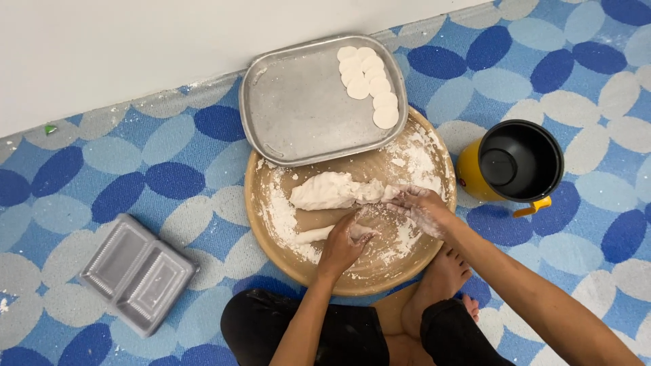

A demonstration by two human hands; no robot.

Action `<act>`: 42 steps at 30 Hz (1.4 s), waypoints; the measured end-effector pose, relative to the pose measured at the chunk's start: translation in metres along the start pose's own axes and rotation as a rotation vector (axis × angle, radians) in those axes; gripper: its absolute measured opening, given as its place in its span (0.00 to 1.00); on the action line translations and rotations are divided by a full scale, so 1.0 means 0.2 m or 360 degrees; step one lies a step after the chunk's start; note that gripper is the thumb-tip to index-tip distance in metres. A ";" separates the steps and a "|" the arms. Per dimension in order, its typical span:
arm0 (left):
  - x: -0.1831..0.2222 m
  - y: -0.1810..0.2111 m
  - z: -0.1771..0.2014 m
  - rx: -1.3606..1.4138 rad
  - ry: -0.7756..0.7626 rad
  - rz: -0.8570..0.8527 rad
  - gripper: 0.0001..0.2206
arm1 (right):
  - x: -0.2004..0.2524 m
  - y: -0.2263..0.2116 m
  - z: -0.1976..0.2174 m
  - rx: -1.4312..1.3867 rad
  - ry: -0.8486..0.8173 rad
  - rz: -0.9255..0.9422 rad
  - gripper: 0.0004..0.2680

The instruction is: Shaping small pieces of dough into flat discs and arranging them on a metal tray

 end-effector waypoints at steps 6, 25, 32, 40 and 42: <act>-0.06 0.29 0.04 0.0115 0.0196 -0.0043 0.30 | -0.07 0.17 0.01 -0.0216 -0.0480 0.0097 0.16; -0.06 0.03 -0.02 0.2055 0.0840 0.0533 0.11 | 0.21 0.06 0.11 -0.0039 -0.0453 0.0484 0.12; -0.10 -0.12 -0.11 0.2482 0.0729 0.0473 0.11 | 0.34 -0.01 0.04 0.0391 -0.0448 0.0781 0.12; -0.12 0.15 -0.05 0.2718 0.0503 0.0259 0.31 | 0.42 -0.02 0.01 0.0942 -0.0213 0.1340 0.15; -0.12 0.29 -0.03 0.2755 0.0438 0.0221 0.33 | 0.48 -0.03 -0.02 0.1206 -0.0057 0.1568 0.17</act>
Point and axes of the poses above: each hand's wrist, its own x-axis away from the middle knuckle, its own z-axis out of the back of the hand, y = z × x, the point moved 3 cm from there along -x, towards the middle knuckle, and after that the axes turned 9 degrees about -z, right-handed, at the moved point
